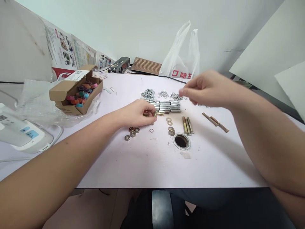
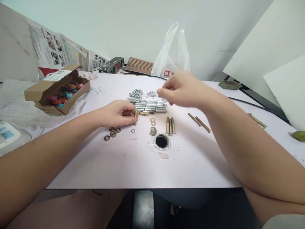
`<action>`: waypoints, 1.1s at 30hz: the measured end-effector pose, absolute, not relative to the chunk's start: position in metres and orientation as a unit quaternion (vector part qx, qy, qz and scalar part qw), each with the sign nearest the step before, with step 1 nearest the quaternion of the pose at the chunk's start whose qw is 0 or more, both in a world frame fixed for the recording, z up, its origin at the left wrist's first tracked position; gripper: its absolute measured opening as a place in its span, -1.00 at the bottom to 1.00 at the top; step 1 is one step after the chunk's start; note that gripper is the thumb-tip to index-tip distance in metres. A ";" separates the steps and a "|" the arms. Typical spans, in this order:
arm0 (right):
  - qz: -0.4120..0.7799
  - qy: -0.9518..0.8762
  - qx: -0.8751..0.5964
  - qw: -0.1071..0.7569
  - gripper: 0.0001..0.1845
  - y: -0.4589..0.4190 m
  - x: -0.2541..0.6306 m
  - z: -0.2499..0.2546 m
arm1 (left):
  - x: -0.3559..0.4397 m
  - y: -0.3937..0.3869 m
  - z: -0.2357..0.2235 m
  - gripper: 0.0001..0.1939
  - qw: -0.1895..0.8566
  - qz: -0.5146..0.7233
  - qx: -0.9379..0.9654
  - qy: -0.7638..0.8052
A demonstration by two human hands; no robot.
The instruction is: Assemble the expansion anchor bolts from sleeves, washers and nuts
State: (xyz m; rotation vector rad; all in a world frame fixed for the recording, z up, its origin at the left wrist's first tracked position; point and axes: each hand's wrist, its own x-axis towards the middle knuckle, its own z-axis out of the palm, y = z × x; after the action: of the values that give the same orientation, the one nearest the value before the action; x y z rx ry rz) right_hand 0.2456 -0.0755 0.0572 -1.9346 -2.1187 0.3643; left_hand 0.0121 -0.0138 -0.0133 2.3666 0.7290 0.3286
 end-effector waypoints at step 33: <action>-0.004 -0.589 -0.804 0.083 -0.51 -0.094 0.320 0.045 | 0.010 -0.013 -0.014 -0.84 0.249 0.182 0.911 0.275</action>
State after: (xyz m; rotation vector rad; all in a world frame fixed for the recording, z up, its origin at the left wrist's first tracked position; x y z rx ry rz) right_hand 0.3201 -0.0939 0.0451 -2.3992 -1.7602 -0.0124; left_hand 0.0105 -0.0127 -0.0135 2.4816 0.7498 0.4949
